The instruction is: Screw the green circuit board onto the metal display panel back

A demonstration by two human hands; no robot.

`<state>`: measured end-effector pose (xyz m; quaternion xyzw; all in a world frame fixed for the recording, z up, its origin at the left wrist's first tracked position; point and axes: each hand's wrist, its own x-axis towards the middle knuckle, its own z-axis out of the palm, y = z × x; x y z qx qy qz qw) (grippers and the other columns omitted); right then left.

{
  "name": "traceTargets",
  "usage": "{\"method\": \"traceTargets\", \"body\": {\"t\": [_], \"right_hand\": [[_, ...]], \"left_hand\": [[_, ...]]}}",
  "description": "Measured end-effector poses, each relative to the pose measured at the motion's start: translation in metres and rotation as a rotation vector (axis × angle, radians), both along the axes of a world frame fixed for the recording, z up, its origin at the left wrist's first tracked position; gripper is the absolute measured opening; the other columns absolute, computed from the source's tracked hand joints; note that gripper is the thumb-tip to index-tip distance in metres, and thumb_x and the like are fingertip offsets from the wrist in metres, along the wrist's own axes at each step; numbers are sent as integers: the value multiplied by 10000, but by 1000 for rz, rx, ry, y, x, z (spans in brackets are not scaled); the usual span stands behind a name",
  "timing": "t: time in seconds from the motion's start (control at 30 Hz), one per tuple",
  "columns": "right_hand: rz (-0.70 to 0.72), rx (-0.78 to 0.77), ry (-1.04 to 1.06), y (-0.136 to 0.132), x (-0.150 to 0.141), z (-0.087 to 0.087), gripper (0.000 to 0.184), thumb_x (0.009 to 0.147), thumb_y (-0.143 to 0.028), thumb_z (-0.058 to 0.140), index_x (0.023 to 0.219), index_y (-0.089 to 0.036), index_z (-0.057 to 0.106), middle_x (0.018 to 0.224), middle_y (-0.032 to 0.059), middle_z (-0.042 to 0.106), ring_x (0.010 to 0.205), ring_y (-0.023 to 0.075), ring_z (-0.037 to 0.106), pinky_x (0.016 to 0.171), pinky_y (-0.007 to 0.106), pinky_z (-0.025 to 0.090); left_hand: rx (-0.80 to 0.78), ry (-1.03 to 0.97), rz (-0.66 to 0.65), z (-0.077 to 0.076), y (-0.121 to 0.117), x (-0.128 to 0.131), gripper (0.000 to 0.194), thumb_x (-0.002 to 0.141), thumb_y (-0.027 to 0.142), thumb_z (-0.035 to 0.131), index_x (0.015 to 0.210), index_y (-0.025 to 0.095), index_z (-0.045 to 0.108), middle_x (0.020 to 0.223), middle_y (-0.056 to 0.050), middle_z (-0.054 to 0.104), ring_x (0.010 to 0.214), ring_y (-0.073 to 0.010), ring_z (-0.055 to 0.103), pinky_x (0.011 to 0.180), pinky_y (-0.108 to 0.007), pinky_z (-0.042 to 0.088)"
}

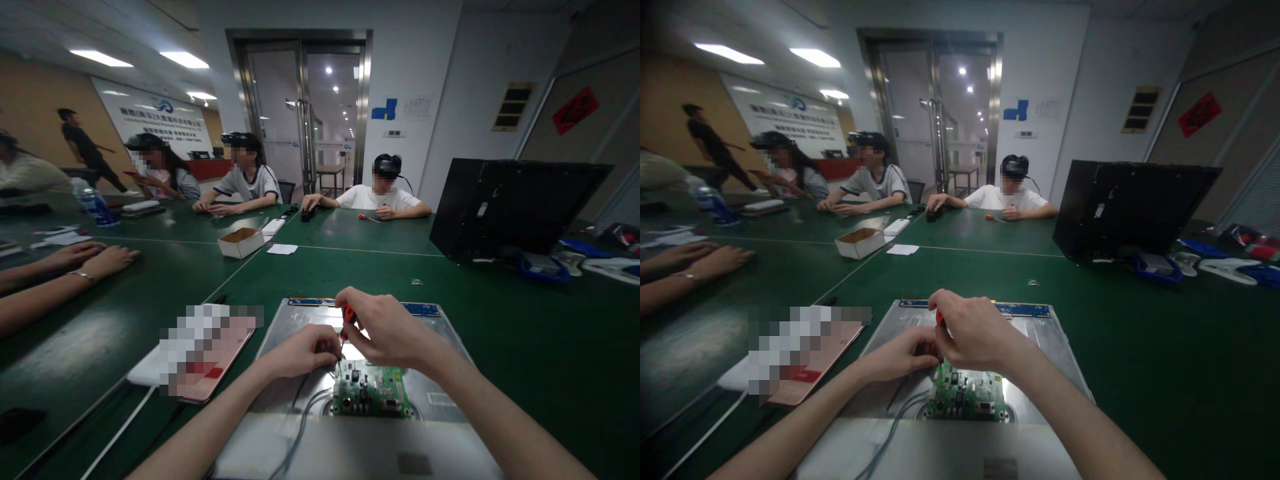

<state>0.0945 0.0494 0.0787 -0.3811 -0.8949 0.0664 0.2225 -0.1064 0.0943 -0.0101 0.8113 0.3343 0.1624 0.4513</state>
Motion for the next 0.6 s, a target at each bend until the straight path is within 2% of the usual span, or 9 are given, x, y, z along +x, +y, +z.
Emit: {"method": "traceTargets", "body": {"t": [0.13, 0.33, 0.47, 0.6], "right_hand": [[-62, 50, -27, 4, -1, -3, 227, 855, -231, 525, 1071, -180, 476, 836, 26, 666, 628, 146, 559, 539, 266, 254], [-19, 33, -48, 5, 0, -1, 161, 872, -331, 571, 939, -201, 504, 844, 17, 667, 660, 144, 564, 555, 268, 273], [16, -8, 27, 1, 2, 1, 231, 814, -228, 557, 1031, -188, 487, 906, 25, 635, 678, 130, 542, 559, 260, 281], [5, -11, 13, 1, 1, 1, 285, 783, -154, 533, 1064, -181, 490, 870, 16, 639, 661, 128, 539, 552, 261, 271]], "left_hand": [[-16, 4, 4, 5, -3, 1, 47, 733, 139, 593, 765, 163, 616, 694, 24, 565, 645, -140, 515, 615, -241, 403], [1, 13, 13, 7, -5, 1, 92, 715, 119, 591, 790, 162, 622, 692, 27, 561, 622, -132, 499, 597, -234, 394], [-15, -13, -9, 3, -1, 0, 74, 708, 125, 588, 766, 163, 611, 670, 33, 548, 613, -131, 487, 588, -232, 388], [-25, -11, -19, 0, 0, -1, 47, 714, 142, 590, 752, 162, 607, 690, 24, 571, 639, -139, 510, 603, -235, 400]]}}
